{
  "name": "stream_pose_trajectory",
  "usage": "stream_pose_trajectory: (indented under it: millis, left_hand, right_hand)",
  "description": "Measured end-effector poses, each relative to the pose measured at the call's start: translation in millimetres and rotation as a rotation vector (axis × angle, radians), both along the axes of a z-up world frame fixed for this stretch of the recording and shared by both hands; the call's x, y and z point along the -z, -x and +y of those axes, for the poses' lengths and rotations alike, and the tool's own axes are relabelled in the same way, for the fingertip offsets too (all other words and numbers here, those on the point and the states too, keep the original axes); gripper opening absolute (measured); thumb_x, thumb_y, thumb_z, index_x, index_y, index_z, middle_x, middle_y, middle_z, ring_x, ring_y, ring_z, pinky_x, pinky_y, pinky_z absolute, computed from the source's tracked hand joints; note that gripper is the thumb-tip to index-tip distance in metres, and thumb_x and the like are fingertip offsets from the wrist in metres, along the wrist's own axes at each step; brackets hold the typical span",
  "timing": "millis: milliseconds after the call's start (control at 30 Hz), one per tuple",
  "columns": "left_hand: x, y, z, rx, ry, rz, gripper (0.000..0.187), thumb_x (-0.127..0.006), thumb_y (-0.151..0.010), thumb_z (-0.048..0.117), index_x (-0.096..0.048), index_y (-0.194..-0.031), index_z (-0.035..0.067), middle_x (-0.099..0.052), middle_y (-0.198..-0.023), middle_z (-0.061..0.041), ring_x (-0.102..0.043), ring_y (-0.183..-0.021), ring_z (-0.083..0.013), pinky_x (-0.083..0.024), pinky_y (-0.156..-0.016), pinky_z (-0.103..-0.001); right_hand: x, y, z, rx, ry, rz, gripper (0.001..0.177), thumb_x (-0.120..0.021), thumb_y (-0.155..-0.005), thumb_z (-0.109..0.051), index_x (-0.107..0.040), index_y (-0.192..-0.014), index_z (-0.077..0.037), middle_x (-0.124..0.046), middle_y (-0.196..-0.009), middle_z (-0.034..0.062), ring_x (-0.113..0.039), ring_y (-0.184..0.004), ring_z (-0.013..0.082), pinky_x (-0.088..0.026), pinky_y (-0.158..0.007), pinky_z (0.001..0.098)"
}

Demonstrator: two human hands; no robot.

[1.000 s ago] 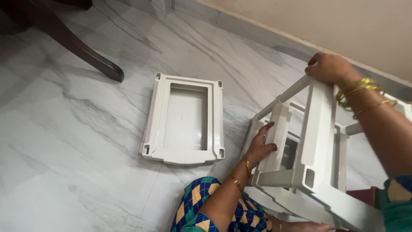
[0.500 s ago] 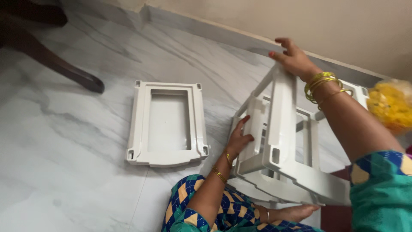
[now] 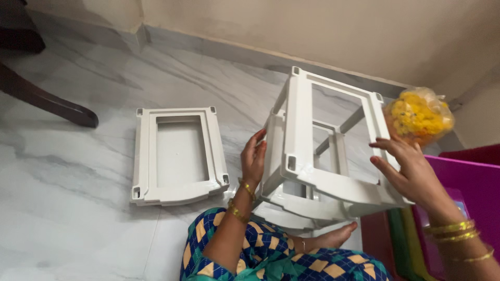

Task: The person assembles a white plastic stool by inserting four legs into a frame and then attaching a second frame on top. The person handles the components by hand, aligning and pressing them together to form a complete stool.

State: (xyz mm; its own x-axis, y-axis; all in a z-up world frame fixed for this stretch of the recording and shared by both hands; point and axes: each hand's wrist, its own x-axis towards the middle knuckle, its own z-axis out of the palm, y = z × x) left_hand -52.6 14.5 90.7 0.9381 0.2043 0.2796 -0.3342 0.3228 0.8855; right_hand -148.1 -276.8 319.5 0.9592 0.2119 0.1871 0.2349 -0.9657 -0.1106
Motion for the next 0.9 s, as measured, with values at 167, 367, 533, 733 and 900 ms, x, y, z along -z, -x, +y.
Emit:
stream_pose_trajectory:
  millis: [167,367,533,733,900]
  left_hand:
    - [-82.2,78.1,14.6,-0.173,-0.316,-0.393,0.039,-0.066,-0.097,0.025,-0.066,-0.132,0.007,-0.069,-0.137,-0.011,-0.061,-0.135,-0.0294,-0.047,-0.117,-0.044]
    - [-121.4,112.6,-1.1,-0.302,-0.817,-0.499,0.034,-0.072,-0.093,0.022,-0.073,-0.121,0.003,-0.071,-0.129,-0.013,-0.060,-0.132,-0.0309,-0.044,-0.115,-0.046]
    - [-105.5,107.5,-9.1,-0.386,-0.925,-0.504,0.030,-0.070,-0.095,0.023,-0.073,-0.118,0.004,-0.070,-0.130,-0.013,-0.060,-0.132,-0.0290,-0.040,-0.118,-0.047]
    - [-86.2,99.2,-16.0,-0.435,-0.855,-0.485,0.022,-0.065,-0.095,0.019,-0.074,-0.111,0.008,-0.072,-0.126,-0.009,-0.061,-0.132,-0.0270,-0.034,-0.122,-0.050]
    - [-78.9,96.8,-23.4,-0.477,-0.804,-0.490,0.022,-0.061,-0.094,0.016,-0.073,-0.112,0.010,-0.072,-0.126,-0.008,-0.061,-0.132,-0.0252,-0.032,-0.124,-0.051]
  right_hand:
    - [25.7,38.7,-23.7,-0.003,-0.217,-0.004,0.043,-0.061,-0.091,-0.043,-0.069,-0.124,-0.017,-0.057,-0.147,0.0118,-0.044,-0.143,0.0326,-0.040,-0.108,0.0556]
    - [40.3,61.2,-9.8,-0.071,-0.154,-0.303,0.034,-0.069,-0.092,-0.034,-0.072,-0.117,-0.011,-0.068,-0.133,0.0123,-0.052,-0.141,0.0323,-0.029,-0.121,0.0594]
    - [54.5,79.2,-7.5,0.008,-0.165,-0.483,0.031,-0.071,-0.091,-0.033,-0.075,-0.111,-0.009,-0.070,-0.128,0.0128,-0.057,-0.133,0.0334,-0.032,-0.118,0.0609]
    - [82.4,81.6,-17.1,0.025,-0.415,-0.621,0.019,-0.070,-0.095,-0.019,-0.076,-0.108,-0.007,-0.072,-0.126,0.0117,-0.062,-0.130,0.0323,-0.048,-0.109,0.0454]
    - [103.8,75.8,-12.8,0.019,-0.523,-0.760,0.018,-0.065,-0.100,-0.011,-0.076,-0.113,-0.006,-0.072,-0.127,0.0118,-0.062,-0.133,0.0310,-0.047,-0.114,0.0428]
